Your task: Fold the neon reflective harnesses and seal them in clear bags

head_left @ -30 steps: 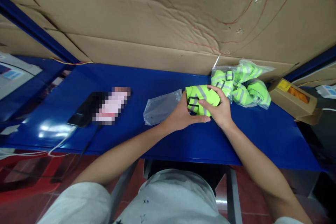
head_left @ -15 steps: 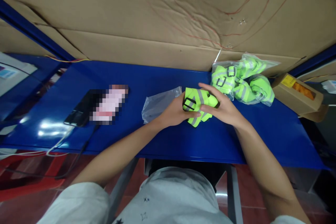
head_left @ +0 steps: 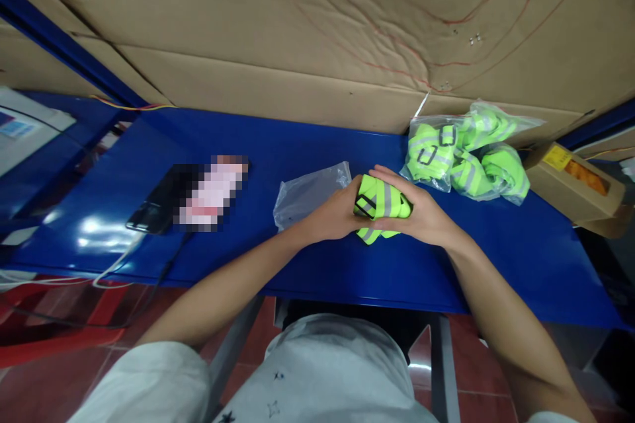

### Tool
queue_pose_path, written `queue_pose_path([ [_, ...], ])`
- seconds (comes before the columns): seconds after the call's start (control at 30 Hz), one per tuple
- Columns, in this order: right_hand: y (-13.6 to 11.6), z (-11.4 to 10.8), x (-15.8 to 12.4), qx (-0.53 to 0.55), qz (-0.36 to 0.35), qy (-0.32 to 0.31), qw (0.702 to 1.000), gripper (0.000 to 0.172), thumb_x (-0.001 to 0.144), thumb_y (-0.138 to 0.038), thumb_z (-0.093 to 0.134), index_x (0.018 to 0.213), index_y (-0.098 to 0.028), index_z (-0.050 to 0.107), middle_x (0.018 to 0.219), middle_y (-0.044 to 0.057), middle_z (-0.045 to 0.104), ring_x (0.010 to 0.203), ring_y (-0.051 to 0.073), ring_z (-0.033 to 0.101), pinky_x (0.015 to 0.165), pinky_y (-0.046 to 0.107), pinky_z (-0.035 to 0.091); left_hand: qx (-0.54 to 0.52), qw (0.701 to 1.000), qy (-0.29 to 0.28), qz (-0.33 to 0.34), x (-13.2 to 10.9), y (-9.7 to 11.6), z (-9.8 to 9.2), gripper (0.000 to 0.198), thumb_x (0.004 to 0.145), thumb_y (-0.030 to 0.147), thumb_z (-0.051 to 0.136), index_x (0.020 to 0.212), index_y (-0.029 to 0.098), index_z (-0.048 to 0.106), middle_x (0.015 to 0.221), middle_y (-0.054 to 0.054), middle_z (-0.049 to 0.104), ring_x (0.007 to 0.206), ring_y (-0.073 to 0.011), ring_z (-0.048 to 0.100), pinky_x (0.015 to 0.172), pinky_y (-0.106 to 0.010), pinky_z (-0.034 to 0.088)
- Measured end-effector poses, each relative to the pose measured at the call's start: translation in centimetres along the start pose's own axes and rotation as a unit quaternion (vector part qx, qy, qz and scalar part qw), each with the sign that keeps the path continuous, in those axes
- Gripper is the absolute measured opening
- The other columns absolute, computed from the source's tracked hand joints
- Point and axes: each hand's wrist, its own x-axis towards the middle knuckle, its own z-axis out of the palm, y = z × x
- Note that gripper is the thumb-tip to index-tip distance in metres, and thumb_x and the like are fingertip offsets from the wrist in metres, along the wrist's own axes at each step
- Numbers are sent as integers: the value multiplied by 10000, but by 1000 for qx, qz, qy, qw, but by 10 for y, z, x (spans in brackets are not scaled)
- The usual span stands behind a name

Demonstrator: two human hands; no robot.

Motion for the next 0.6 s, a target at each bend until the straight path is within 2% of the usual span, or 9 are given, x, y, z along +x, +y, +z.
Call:
queue_pose_path([
  [0.13,4,6,1,9,11,10,1000,839,787,-517,913,1532,-281,607,1575,65,608,1459,337,586,1233,467,490,22,1000,2,-19,-2,-2,1,612,788,437,858,1188,241,437,977,-15,679,870,-246,695,670,-336,497],
  [0.2,3,7,2,11,0,17,1000,814,787,-496,917,1515,-284,622,1559,57,623,1443,329,599,1219,454,502,29,999,19,-13,-3,1,1,634,804,411,842,1245,248,417,990,-12,665,868,-238,692,664,-328,490],
  [0.33,1,9,4,18,-25,48,998,764,801,-422,912,1503,-296,638,1543,38,638,1433,301,611,1213,421,500,41,997,69,-5,-4,10,0,804,760,294,857,1388,255,357,1046,-13,661,859,-204,682,676,-303,501],
  [0.47,3,15,7,23,-45,77,996,640,817,-348,884,1427,-277,704,1471,29,691,1385,283,651,1200,398,508,118,988,100,-29,-5,19,-2,758,754,303,887,1359,252,433,1037,-6,675,805,-181,668,659,-279,474],
  [0.53,4,16,7,21,-53,85,995,620,814,-350,881,1407,-273,719,1455,29,702,1370,283,661,1193,394,514,163,980,108,-41,-6,20,-2,745,757,299,893,1365,259,466,1063,-13,697,808,-191,681,673,-286,476],
  [0.6,4,17,6,31,-53,99,993,606,804,-379,886,1380,-266,734,1429,32,717,1337,286,680,1175,400,531,165,980,106,-44,-6,20,-2,748,765,348,900,1376,261,477,1124,-33,717,851,-213,707,707,-305,508],
])
